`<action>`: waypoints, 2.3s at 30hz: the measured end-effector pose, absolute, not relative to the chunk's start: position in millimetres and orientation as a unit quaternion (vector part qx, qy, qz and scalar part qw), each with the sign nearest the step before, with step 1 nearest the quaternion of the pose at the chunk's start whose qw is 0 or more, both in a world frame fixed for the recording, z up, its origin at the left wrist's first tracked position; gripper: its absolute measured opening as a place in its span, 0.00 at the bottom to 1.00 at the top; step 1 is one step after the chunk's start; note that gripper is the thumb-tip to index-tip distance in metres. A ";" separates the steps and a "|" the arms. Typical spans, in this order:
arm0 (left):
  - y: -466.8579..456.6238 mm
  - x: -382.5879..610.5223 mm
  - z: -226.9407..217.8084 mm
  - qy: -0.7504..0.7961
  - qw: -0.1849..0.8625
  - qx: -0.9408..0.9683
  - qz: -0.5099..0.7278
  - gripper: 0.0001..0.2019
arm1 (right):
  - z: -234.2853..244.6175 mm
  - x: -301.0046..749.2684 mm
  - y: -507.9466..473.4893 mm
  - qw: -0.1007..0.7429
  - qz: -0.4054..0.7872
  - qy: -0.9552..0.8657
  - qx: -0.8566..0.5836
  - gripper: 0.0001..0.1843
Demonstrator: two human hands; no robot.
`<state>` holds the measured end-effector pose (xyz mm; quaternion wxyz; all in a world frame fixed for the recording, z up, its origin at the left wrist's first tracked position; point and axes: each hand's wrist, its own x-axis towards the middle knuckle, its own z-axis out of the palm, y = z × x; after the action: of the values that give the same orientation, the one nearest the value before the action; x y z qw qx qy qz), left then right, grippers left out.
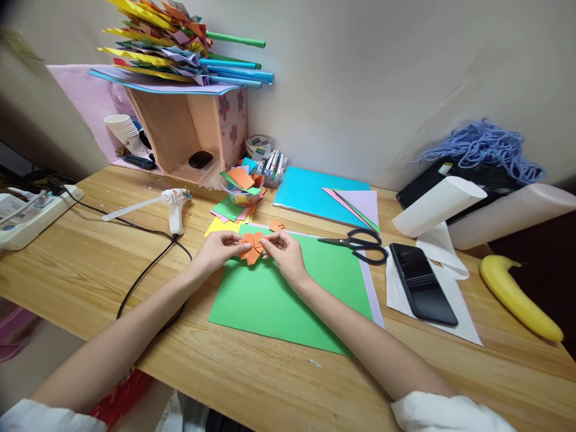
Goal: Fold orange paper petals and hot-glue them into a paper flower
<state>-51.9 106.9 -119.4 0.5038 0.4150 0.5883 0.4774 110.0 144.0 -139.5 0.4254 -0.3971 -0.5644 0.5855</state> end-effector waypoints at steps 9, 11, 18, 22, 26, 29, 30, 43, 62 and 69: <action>105.4 -51.2 -114.5 0.600 0.506 0.408 0.465 0.20 | -141.9 111.2 144.9 0.432 0.587 -0.565 -0.387 0.17; 105.5 -51.7 -115.3 0.603 0.506 0.408 0.463 0.20 | -141.3 111.5 144.7 0.425 0.585 -0.572 -0.387 0.17; 107.9 -55.7 -118.8 0.612 0.506 0.421 0.439 0.20 | -138.2 110.2 143.7 0.418 0.578 -0.584 -0.388 0.17; 108.9 -57.6 -121.9 0.602 0.510 0.440 0.429 0.23 | -136.6 109.9 142.8 0.412 0.580 -0.587 -0.387 0.16; 107.9 -59.4 -124.4 0.572 0.508 0.491 0.418 0.18 | -138.9 110.3 143.5 0.406 0.590 -0.590 -0.373 0.16; 106.8 -60.6 -125.4 0.567 0.489 0.535 0.391 0.15 | -141.5 110.0 143.4 0.401 0.599 -0.595 -0.357 0.16; 106.6 -60.8 -125.4 0.572 0.480 0.544 0.384 0.14 | -141.8 109.9 143.0 0.399 0.599 -0.598 -0.352 0.16; 71.5 -102.7 -77.2 0.632 0.320 0.597 0.377 0.07 | -139.7 59.9 150.6 0.365 0.555 -0.664 -0.343 0.13; -1.6 -177.1 -47.2 0.749 0.049 0.497 0.436 0.07 | -103.5 -72.3 150.0 0.257 0.368 -0.793 -0.412 0.08; 52.8 -126.9 -67.5 0.651 0.037 0.627 0.426 0.03 | -77.3 81.6 133.1 0.327 0.401 -0.786 -0.338 0.15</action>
<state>-126.9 52.8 -67.5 0.0368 0.6272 0.6508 0.4263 81.6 133.1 -77.3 0.3274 -0.3385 -0.7859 0.4007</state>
